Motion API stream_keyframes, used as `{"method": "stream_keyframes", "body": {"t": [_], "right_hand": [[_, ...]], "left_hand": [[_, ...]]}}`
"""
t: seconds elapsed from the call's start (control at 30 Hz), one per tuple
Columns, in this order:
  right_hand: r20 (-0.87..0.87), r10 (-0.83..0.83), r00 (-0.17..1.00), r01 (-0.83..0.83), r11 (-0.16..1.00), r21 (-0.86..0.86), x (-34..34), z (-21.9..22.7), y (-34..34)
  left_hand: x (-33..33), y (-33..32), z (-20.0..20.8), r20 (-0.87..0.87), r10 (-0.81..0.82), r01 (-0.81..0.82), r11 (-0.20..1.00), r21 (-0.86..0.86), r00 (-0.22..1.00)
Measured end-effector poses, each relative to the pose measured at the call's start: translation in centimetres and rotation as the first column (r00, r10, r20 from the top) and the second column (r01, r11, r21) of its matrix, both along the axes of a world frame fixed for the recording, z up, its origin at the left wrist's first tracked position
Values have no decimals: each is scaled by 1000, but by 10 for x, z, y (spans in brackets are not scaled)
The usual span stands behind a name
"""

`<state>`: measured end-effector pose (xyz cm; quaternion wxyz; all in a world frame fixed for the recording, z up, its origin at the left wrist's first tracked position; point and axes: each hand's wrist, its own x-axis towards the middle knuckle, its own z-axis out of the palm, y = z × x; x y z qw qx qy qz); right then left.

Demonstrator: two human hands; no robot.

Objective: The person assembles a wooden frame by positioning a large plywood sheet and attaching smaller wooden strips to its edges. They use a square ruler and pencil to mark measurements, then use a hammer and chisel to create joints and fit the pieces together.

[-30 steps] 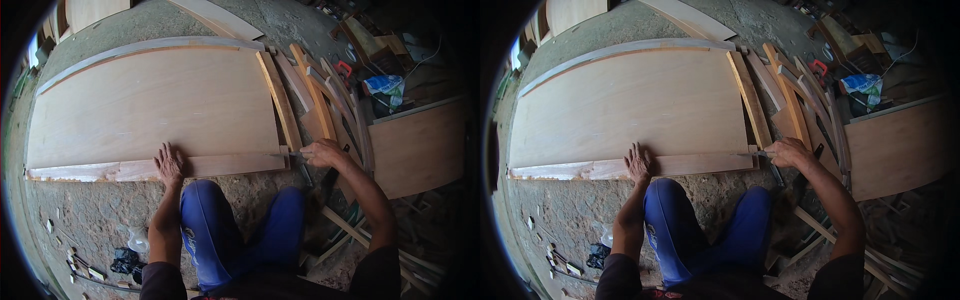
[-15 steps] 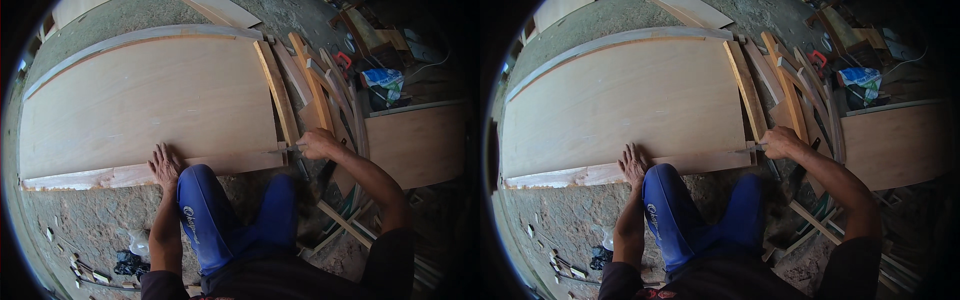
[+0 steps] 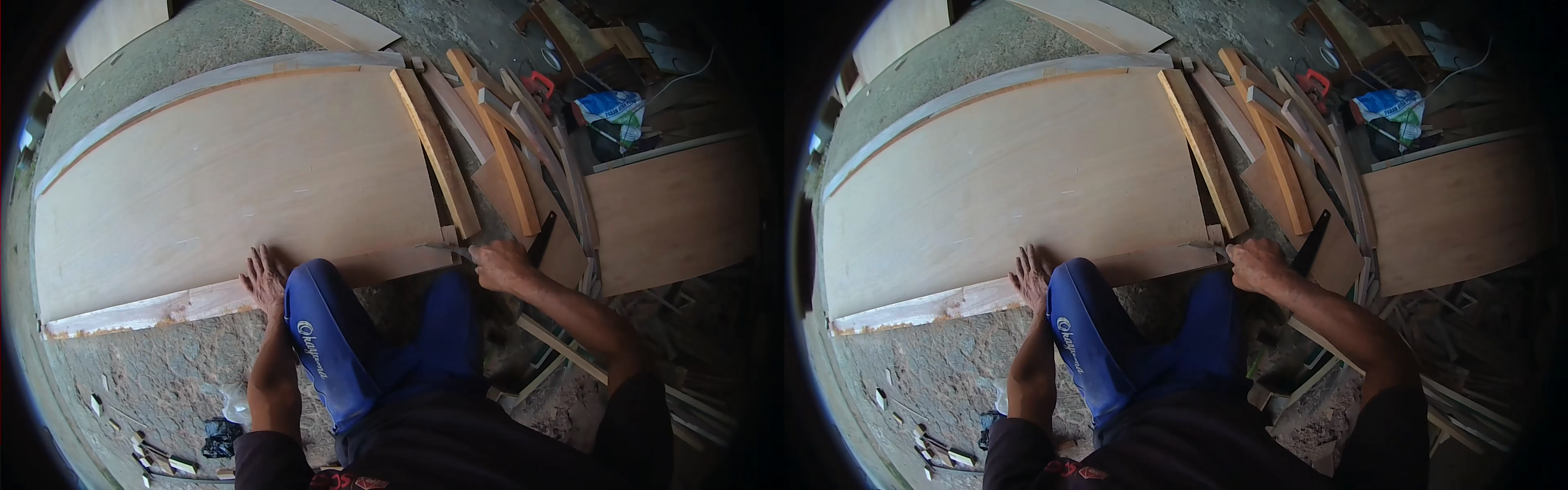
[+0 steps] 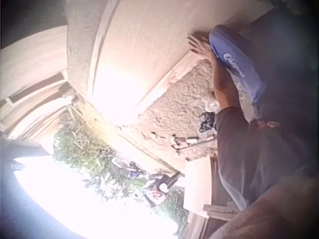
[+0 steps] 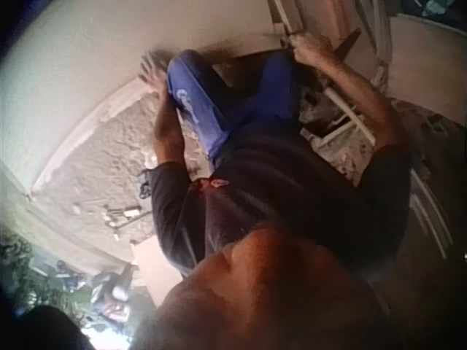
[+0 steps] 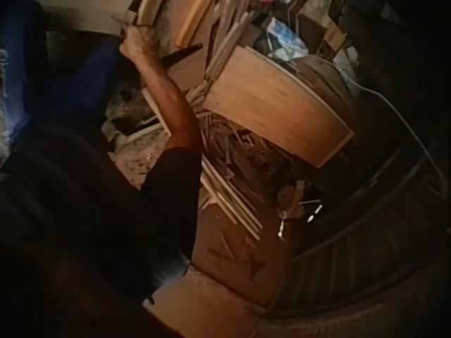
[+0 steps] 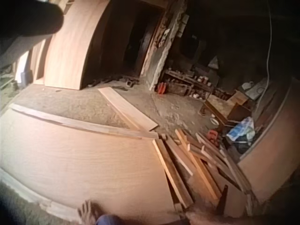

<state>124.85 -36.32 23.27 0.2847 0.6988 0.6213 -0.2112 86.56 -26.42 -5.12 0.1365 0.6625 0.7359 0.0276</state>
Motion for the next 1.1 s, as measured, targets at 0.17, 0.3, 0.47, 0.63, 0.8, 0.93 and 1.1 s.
{"method": "stream_keyframes", "body": {"t": [0.17, 0.3, 0.47, 0.63, 0.8, 0.93, 1.1], "right_hand": [[-11, 3, 1000, -2, 998, 68, 5, -12, -40], [-23, 32, 999, -32, 999, 6, 23, -1, -2], [-20, 9, 1000, -6, 992, 128, 13, -19, -25], [-86, -68, 994, 77, 991, 105, 34, -16, 28], [-246, 0, 969, 100, 913, 394, 32, -22, 90], [-250, 10, 968, 128, 840, 527, 40, -42, 81], [-436, -14, 900, 303, 739, 602, 45, -57, 72]], "left_hand": [[5, -3, -3, -7, -2, 2, 1000, 8, 1000], [12, -3, -6, -11, -25, 25, 1000, 3, 1000], [2, -4, -11, -42, -14, 15, 1000, 12, 999], [0, -5, -15, -46, -35, 37, 998, 53, 998], [-18, 50, -20, 911, 155, -112, 986, -121, 381], [141, 38, 135, 767, -496, 598, 779, 188, 406], [311, -9, 141, 937, -344, 805, 538, 250, -62]]}}
